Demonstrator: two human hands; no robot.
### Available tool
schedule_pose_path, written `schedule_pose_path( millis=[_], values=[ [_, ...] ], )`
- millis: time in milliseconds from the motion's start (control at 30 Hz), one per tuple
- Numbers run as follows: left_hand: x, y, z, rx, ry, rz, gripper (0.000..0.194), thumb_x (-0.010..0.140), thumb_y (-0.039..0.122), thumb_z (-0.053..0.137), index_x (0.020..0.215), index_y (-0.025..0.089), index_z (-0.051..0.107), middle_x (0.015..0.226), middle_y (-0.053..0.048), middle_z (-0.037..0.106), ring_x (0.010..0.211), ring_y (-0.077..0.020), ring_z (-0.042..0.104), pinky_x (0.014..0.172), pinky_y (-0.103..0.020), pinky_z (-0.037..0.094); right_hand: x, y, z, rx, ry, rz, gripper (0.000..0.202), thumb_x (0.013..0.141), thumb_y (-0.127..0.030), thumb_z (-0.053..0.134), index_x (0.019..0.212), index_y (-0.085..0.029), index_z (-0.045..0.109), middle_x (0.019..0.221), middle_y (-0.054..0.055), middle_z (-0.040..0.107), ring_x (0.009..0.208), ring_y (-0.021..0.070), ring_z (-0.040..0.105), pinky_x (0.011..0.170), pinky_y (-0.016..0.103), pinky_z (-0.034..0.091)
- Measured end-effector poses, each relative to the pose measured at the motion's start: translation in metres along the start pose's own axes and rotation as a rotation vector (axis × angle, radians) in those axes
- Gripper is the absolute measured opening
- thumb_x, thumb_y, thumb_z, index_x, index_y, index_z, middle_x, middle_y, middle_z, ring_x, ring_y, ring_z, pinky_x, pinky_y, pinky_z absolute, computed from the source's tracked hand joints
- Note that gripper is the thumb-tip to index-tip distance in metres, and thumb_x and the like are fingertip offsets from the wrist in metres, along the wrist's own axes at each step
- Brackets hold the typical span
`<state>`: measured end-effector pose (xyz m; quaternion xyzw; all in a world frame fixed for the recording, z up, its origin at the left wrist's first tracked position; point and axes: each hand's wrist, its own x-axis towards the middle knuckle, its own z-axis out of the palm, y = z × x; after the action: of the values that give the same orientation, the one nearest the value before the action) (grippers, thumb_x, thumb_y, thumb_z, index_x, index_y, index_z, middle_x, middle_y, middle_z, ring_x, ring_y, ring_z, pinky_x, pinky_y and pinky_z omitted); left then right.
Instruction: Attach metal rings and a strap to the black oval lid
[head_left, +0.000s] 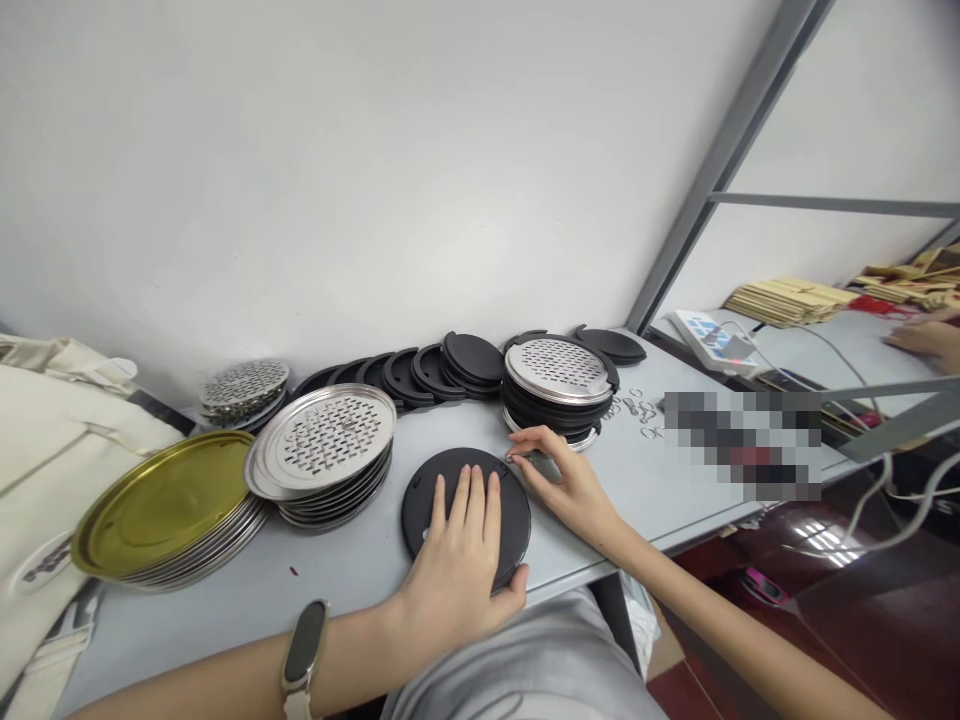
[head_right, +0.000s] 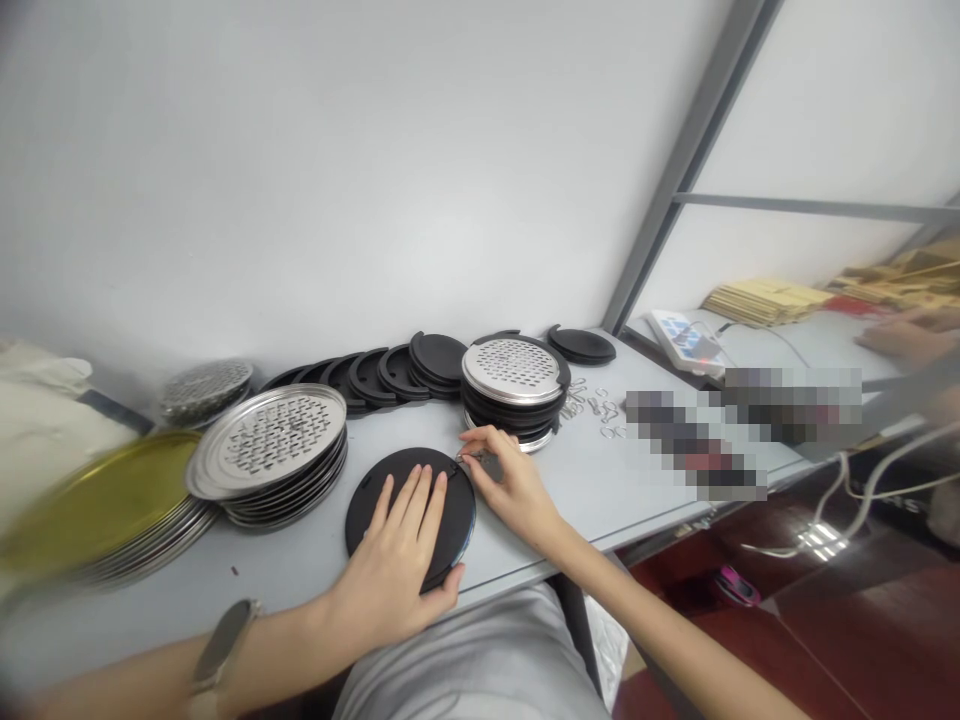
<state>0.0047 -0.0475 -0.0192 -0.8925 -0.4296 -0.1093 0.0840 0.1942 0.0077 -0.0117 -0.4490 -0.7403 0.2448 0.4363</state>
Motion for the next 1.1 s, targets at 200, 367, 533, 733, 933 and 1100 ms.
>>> schedule_pose_path(
  millis=[200, 367, 533, 733, 933, 1100],
  values=[
    [0.000, 0.000, 0.000, 0.001, -0.010, 0.000, 0.081, 0.089, 0.056, 0.035, 0.145, -0.002, 0.027, 0.147, -0.026, 0.030, 0.138, -0.0395, 0.024, 0.111, -0.057, 0.019, -0.001, -0.001, 0.000, 0.059, -0.008, -0.005, 0.019, 0.092, -0.021, 0.051, 0.111, -0.023, 0.053, 0.095, 0.005, 0.066, 0.089, 0.0195, 0.065, 0.082, 0.034, 0.051],
    [0.000, 0.000, -0.001, -0.002, -0.013, 0.000, 0.080, 0.090, 0.056, 0.034, 0.145, -0.002, 0.026, 0.148, -0.025, 0.030, 0.138, -0.0393, 0.024, 0.112, -0.056, 0.018, -0.001, 0.000, 0.001, 0.037, 0.021, -0.003, 0.014, 0.092, -0.023, 0.051, 0.105, -0.023, 0.057, 0.095, 0.005, 0.064, 0.082, 0.0179, 0.063, 0.078, 0.032, 0.051],
    [0.000, 0.001, -0.002, -0.002, -0.018, 0.001, 0.080, 0.090, 0.056, 0.033, 0.145, -0.002, 0.027, 0.147, -0.026, 0.030, 0.138, -0.0397, 0.024, 0.111, -0.057, 0.018, 0.000, -0.001, 0.003, 0.064, 0.008, -0.006, 0.014, 0.091, -0.019, 0.052, 0.103, -0.022, 0.058, 0.096, 0.004, 0.064, 0.085, 0.0174, 0.063, 0.080, 0.031, 0.050],
    [-0.001, 0.000, 0.000, 0.008, 0.003, 0.004, 0.080, 0.090, 0.056, 0.033, 0.144, -0.002, 0.027, 0.148, -0.025, 0.030, 0.138, -0.0393, 0.024, 0.112, -0.057, 0.018, 0.002, -0.004, 0.005, 0.053, 0.012, -0.019, 0.010, 0.090, -0.020, 0.053, 0.098, -0.022, 0.060, 0.090, 0.003, 0.065, 0.081, 0.0170, 0.062, 0.077, 0.030, 0.050],
    [-0.001, 0.001, 0.002, 0.010, 0.002, 0.003, 0.080, 0.090, 0.056, 0.033, 0.145, -0.002, 0.026, 0.148, -0.025, 0.030, 0.138, -0.0396, 0.024, 0.111, -0.058, 0.018, 0.006, -0.004, 0.008, 0.016, 0.002, -0.023, 0.009, 0.091, -0.022, 0.052, 0.095, -0.022, 0.060, 0.088, 0.003, 0.065, 0.073, 0.0165, 0.059, 0.071, 0.029, 0.050],
    [-0.001, 0.001, 0.001, 0.020, 0.005, 0.007, 0.080, 0.090, 0.056, 0.034, 0.144, -0.002, 0.027, 0.148, -0.026, 0.030, 0.138, -0.0398, 0.024, 0.111, -0.058, 0.018, 0.007, -0.004, 0.014, -0.003, 0.001, -0.057, 0.008, 0.091, -0.021, 0.050, 0.093, -0.023, 0.058, 0.086, 0.003, 0.064, 0.076, 0.0179, 0.059, 0.073, 0.030, 0.050]
  ],
)
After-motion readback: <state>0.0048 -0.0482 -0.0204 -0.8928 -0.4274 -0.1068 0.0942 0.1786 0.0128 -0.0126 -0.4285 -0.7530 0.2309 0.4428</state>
